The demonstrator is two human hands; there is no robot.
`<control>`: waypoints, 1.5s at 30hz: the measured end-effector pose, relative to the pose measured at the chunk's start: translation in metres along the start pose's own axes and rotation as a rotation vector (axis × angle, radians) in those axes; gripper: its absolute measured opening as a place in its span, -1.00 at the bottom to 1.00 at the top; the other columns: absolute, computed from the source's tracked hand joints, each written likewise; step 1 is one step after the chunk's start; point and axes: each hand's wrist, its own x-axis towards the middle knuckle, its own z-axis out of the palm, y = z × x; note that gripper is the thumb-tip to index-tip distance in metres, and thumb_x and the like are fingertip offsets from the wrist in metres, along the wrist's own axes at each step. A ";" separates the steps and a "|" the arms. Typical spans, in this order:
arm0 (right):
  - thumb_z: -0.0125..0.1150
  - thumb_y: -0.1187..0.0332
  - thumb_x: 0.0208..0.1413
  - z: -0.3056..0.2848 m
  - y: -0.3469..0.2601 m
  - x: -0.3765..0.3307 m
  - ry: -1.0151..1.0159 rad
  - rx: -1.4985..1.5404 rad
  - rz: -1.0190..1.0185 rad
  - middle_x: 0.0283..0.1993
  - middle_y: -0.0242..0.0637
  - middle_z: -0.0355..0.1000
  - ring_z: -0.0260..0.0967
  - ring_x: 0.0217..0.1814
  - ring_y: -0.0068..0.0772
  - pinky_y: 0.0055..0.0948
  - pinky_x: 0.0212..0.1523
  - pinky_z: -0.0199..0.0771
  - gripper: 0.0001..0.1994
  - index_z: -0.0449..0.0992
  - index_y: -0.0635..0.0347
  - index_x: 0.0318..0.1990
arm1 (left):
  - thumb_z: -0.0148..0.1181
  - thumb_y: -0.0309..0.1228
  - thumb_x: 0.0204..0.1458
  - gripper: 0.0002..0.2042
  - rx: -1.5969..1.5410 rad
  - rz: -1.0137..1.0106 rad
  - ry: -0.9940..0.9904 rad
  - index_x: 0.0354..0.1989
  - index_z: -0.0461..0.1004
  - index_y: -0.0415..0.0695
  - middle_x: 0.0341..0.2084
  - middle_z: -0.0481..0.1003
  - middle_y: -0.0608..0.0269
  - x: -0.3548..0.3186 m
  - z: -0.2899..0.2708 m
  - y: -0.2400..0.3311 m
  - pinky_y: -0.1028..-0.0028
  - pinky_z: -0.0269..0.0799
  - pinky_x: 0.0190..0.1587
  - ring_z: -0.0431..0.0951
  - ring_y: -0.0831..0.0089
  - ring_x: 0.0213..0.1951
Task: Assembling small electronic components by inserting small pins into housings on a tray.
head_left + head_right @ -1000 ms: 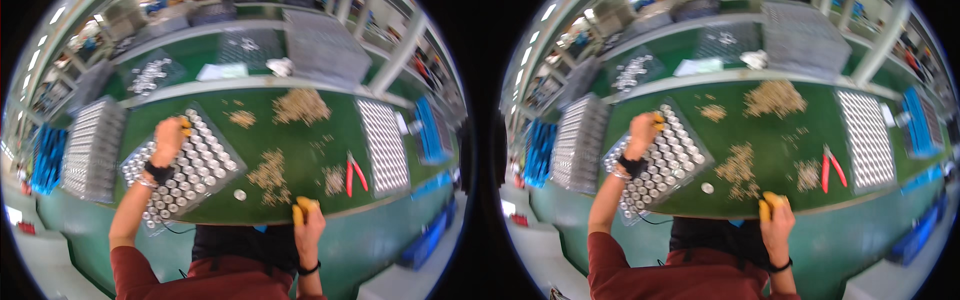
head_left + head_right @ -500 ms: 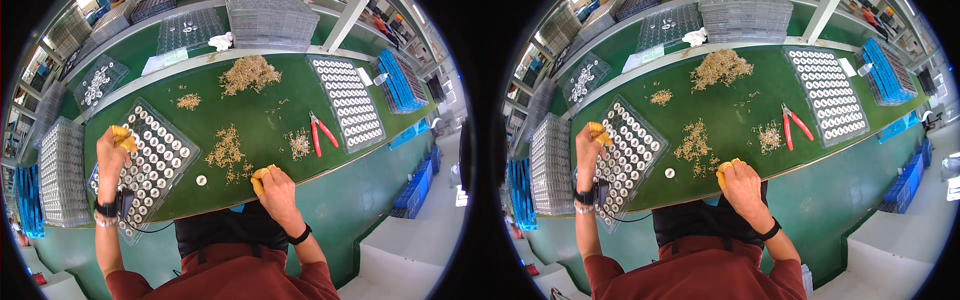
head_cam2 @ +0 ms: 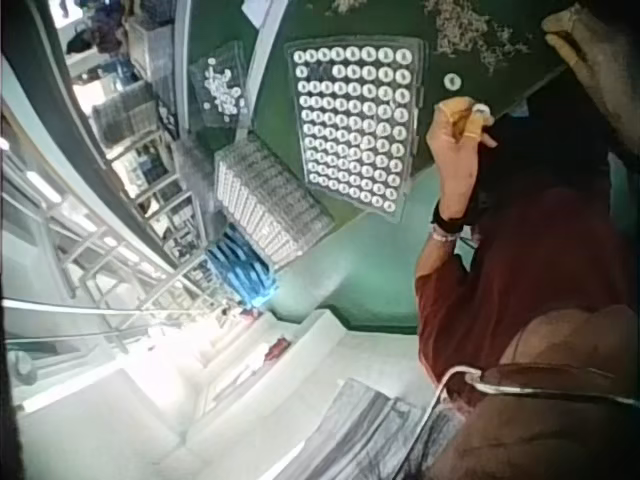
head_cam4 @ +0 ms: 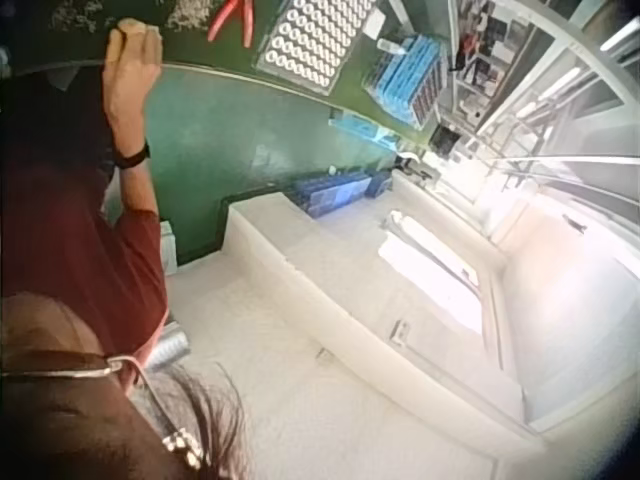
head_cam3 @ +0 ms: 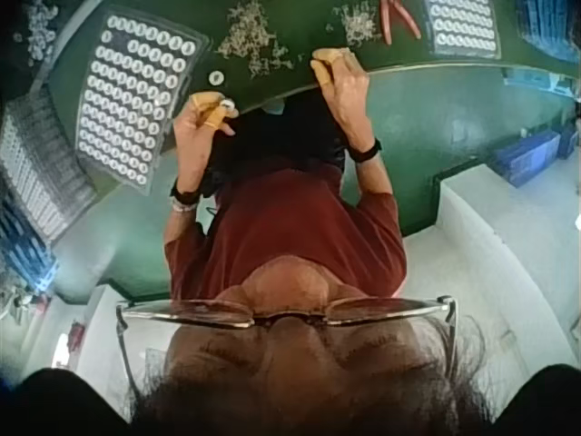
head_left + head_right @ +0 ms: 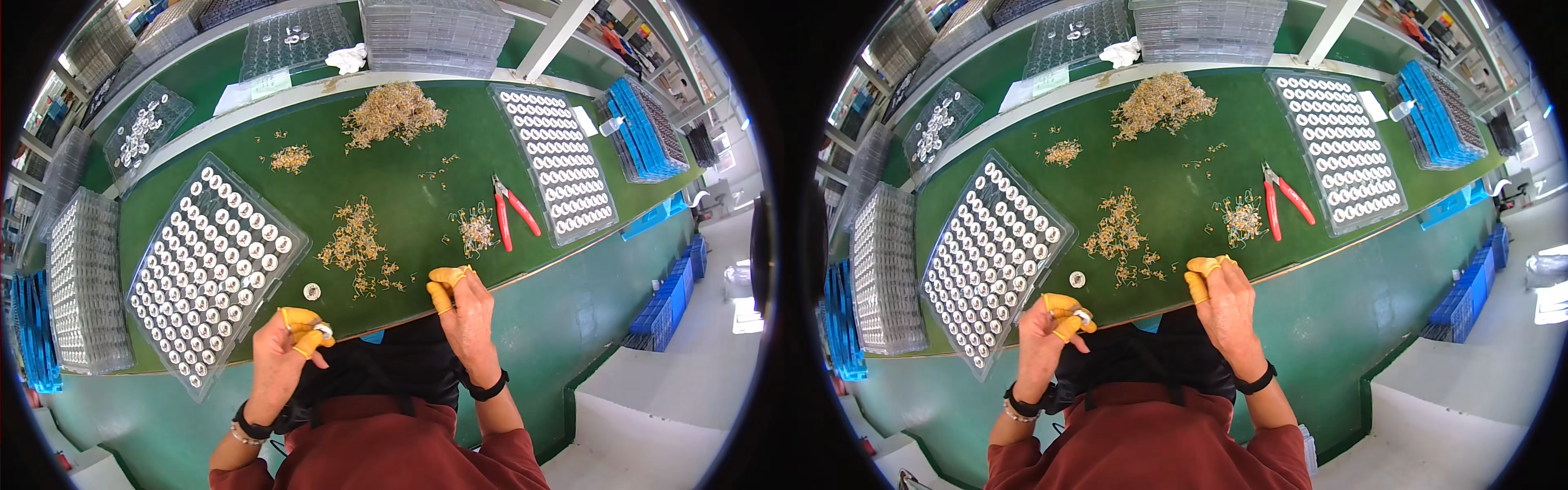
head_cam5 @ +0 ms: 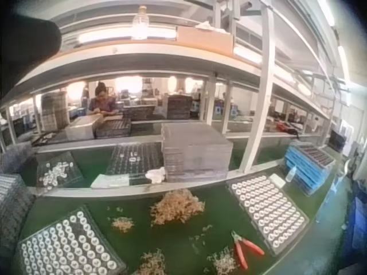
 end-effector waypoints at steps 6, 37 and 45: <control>0.32 0.49 -0.08 0.006 -0.002 0.014 -0.181 -0.300 -0.188 -0.36 -0.20 0.37 0.35 -0.31 -0.11 -0.23 -0.33 0.38 -0.83 0.53 0.19 -0.28 | 0.08 -0.70 0.09 -0.81 -0.025 -0.008 -0.050 -0.12 0.45 -0.35 -0.31 0.54 0.12 -0.003 0.016 -0.016 0.58 0.54 -0.50 0.58 0.45 -0.33; 0.12 0.66 0.07 0.000 -0.027 -0.028 -0.331 0.758 0.406 -0.32 -0.37 0.38 0.34 -0.33 -0.62 -0.61 -0.29 0.39 -0.90 0.41 0.29 -0.29 | 0.17 -0.59 0.10 -0.87 -0.186 -0.105 -0.150 -0.19 0.47 -0.33 -0.38 0.55 0.16 -0.008 0.044 -0.023 0.61 0.49 -0.53 0.58 0.51 -0.42; 0.25 0.58 0.00 0.020 -0.035 -0.048 -0.245 0.752 0.327 -0.42 -0.42 0.41 0.32 -0.46 -0.68 -0.64 -0.43 0.32 -0.86 0.44 0.25 -0.28 | 0.20 -0.58 0.09 -0.85 -0.240 -0.092 -0.159 -0.19 0.47 -0.35 -0.38 0.55 0.15 -0.011 0.046 -0.022 0.60 0.50 -0.54 0.57 0.51 -0.43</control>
